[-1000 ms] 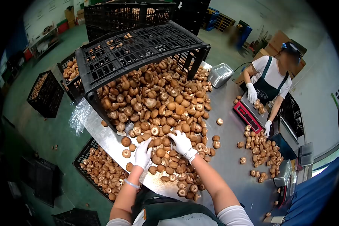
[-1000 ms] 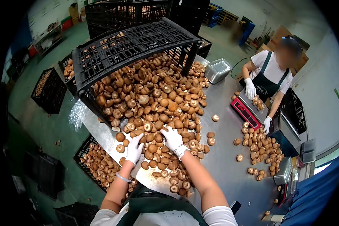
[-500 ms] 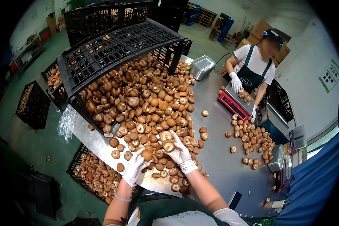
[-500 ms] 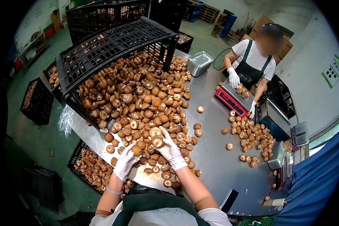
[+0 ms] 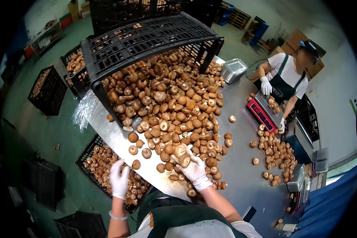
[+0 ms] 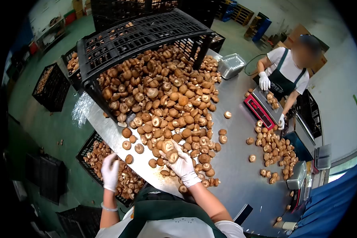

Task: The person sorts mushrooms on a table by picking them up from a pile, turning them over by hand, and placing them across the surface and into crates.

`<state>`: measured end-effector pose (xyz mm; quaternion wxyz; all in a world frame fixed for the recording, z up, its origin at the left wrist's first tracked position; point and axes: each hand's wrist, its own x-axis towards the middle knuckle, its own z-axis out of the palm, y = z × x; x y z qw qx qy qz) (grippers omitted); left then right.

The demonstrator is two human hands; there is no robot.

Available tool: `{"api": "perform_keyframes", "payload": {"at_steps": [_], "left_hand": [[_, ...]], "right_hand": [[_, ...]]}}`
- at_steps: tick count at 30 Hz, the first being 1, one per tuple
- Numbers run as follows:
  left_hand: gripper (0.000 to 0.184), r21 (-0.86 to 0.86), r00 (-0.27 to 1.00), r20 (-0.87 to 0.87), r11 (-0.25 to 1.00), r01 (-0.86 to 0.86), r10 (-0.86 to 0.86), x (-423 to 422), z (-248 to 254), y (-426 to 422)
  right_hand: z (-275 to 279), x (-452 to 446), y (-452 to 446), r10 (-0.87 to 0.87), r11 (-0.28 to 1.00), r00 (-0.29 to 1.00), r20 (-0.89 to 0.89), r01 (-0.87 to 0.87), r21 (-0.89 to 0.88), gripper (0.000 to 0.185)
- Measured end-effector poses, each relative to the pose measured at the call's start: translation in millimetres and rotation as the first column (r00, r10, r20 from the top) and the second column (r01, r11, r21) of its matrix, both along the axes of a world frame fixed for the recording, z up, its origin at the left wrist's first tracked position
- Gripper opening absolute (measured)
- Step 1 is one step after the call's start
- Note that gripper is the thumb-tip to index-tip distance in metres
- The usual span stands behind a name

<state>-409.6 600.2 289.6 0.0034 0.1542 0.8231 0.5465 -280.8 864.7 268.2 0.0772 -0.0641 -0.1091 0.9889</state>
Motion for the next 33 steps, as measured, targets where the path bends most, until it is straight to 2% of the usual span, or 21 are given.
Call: {"api": "perform_keyframes", "payload": {"at_steps": [1,2,3,4,6,7,9,10,13,15,19,21,22,23,25,27,29,30,31,33], "left_hand": [[0.025,-0.039,0.999,-0.009,0.998,0.043,-0.043,8.6,5.0,15.2],[0.025,-0.064,0.98,-0.108,0.985,0.159,-0.165,15.4,14.4,28.4],[0.026,-0.01,0.981,-0.118,0.988,0.157,-0.157,26.9,9.3,40.7],[0.029,-0.057,0.951,-0.189,0.969,0.239,-0.246,32.3,15.5,49.7],[0.038,-0.08,0.9,-0.235,0.93,0.359,-0.368,42.8,12.6,66.2],[0.047,-0.125,0.866,-0.291,0.914,0.387,-0.407,46.6,18.2,73.7],[0.056,-0.225,0.805,-0.329,0.869,0.44,-0.493,50.6,10.9,81.9],[0.061,-0.319,0.773,-0.371,0.852,0.415,-0.515,55.8,13.4,82.8],[0.059,-0.403,0.722,-0.37,0.801,0.443,-0.585,61.0,-10.1,84.0],[0.059,-0.419,0.701,-0.383,0.79,0.448,-0.601,62.3,-12.7,84.2],[0.051,-0.331,0.731,-0.333,0.8,0.501,-0.596,61.4,-10.5,87.6],[0.052,-0.135,0.816,-0.267,0.858,0.496,-0.513,55.6,-7.7,90.3],[0.054,0.005,0.857,-0.146,0.866,0.501,-0.495,52.8,-7.9,89.8],[0.055,0.179,0.879,0.075,0.874,0.452,-0.471,51.8,-6.1,89.2],[0.053,0.327,0.848,0.317,0.888,0.323,-0.425,45.6,-4.3,87.3],[0.051,0.305,0.858,0.293,0.892,0.334,-0.422,40.2,4.6,85.2],[0.051,0.318,0.857,0.265,0.879,0.355,-0.442,38.5,3.1,83.9],[0.053,0.323,0.835,0.287,0.868,0.376,-0.469,39.8,-4.1,82.7],[0.053,0.319,0.836,0.292,0.871,0.373,-0.465,39.4,-8.8,83.3],[0.057,-0.003,0.812,-0.044,0.813,0.582,-0.582,41.1,-16.1,85.1]], "right_hand": [[0.1,-1.8,-3.0,0.014,1.0,1.0,-0.019,-0.014,0.007,0.066],[1.2,-1.9,-6.4,0.019,1.0,1.0,0.002,-0.019,0.014,0.063],[2.3,-2.1,-9.8,0.024,0.999,0.999,0.023,-0.025,0.021,0.06],[1.2,-1.6,-12.5,0.012,1.0,0.999,0.043,-0.011,-0.02,0.058],[2.9,-1.5,-18.7,0.005,0.999,0.997,0.075,-0.009,0.052,0.053],[6.3,-0.1,-22.7,0.015,0.989,0.994,0.105,-0.03,0.142,0.05],[-2.2,8.7,-28.8,0.039,0.989,0.991,0.131,-0.058,0.138,0.049],[-7.5,10.6,-32.5,0.053,0.98,0.993,0.106,-0.072,0.187,0.048],[-8.2,15.3,-44.0,-0.007,0.951,0.973,0.232,-0.065,0.302,0.055],[-7.6,18.1,-42.1,-0.011,0.951,0.976,0.22,-0.057,0.305,0.055],[-6.2,21.8,-42.4,0.005,0.966,0.957,0.289,-0.08,0.247,0.055],[-14.6,22.9,-40.7,-0.002,0.966,0.955,0.298,-0.075,0.249,0.053],[-21.8,21.3,-40.1,-0.019,0.958,0.943,0.333,-0.078,0.277,0.049],[-28.5,21.3,-38.5,0.022,0.978,0.938,0.347,-0.092,0.185,0.046],[-29.0,27.2,-35.6,0.036,0.961,0.895,0.444,-0.153,0.23,0.043],[-29.0,25.3,-35.9,0.091,0.97,0.895,0.437,-0.18,0.165,0.04],[-26.7,23.2,-37.6,0.1,0.912,0.911,0.4,-0.245,0.328,0.039],[-26.4,22.0,-44.3,0.026,0.937,0.893,0.448,-0.178,0.302,0.037],[-22.7,21.3,-46.4,0.03,0.938,0.892,0.45,-0.182,0.296,0.037],[-19.6,18.9,-47.7,0.088,0.933,0.917,0.39,-0.213,0.29,0.037]]}}
